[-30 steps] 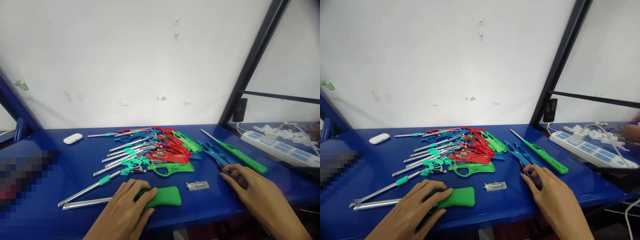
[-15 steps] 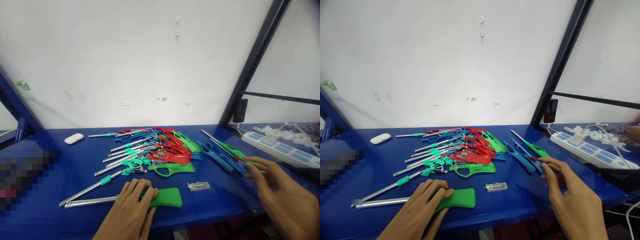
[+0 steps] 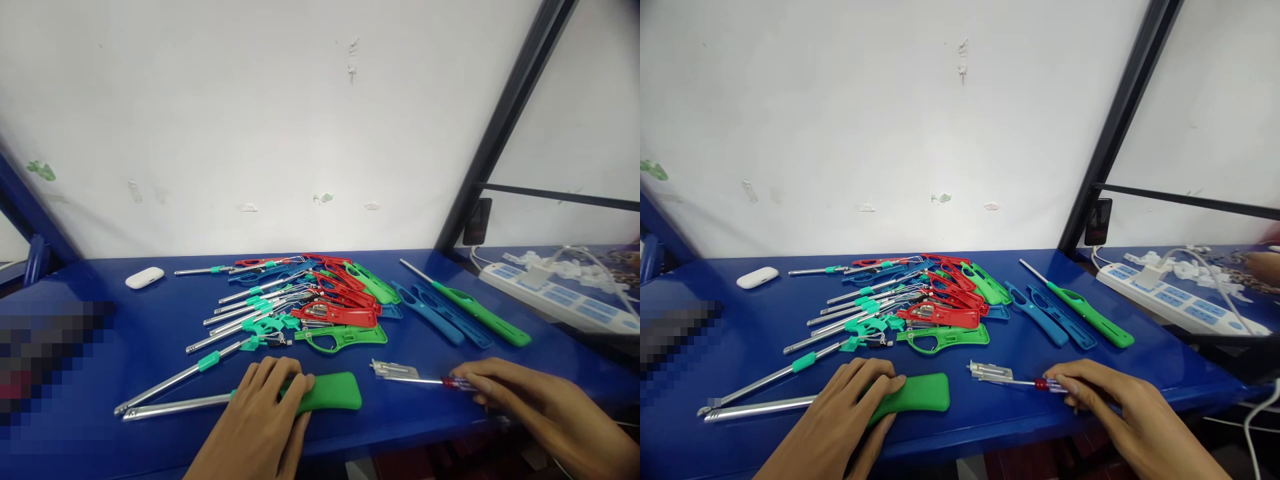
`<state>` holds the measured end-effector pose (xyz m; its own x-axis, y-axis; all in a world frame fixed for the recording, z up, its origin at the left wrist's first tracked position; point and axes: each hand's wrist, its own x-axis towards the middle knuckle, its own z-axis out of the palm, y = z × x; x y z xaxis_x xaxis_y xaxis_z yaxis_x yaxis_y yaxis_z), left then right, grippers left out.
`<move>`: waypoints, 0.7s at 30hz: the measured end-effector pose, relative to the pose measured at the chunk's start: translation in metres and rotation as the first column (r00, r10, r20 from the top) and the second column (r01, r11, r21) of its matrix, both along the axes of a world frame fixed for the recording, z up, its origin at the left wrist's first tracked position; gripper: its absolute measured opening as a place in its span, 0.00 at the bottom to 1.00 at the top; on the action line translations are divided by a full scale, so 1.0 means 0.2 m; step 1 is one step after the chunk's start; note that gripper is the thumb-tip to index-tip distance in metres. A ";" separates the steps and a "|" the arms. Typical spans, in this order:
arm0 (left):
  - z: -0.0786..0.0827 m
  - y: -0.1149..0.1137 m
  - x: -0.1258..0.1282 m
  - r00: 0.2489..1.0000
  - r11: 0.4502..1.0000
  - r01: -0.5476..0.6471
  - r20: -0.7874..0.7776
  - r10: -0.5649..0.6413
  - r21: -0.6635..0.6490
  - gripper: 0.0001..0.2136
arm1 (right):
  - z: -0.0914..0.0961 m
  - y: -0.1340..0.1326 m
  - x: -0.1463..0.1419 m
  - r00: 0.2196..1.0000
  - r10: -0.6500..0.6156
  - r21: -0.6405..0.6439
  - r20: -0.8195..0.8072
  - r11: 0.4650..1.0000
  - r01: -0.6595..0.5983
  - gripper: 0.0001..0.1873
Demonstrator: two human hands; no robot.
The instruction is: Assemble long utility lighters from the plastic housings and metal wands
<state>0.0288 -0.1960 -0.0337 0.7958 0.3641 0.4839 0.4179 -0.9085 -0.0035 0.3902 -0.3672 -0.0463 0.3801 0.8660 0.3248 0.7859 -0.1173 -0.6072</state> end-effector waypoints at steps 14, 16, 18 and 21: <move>0.00 0.00 0.02 1.000 1.000 -0.010 -0.012 0.010 0.023 0.17 | 0.13 0.08 -0.05 0.981 -0.195 0.037 0.016 0.980 0.194 0.24; 0.00 0.00 0.02 1.000 1.000 -0.005 -0.004 0.006 0.018 0.17 | 0.13 0.08 -0.04 0.970 -0.239 0.065 0.032 0.969 0.237 0.25; 0.00 0.00 0.01 1.000 1.000 0.000 0.004 0.000 0.019 0.16 | 0.13 0.08 -0.04 0.969 -0.244 0.076 0.046 0.968 0.240 0.24; 0.00 0.00 0.01 1.000 1.000 0.002 0.006 -0.002 0.009 0.17 | 0.11 0.09 -0.05 0.974 -0.224 0.097 0.040 0.971 0.220 0.24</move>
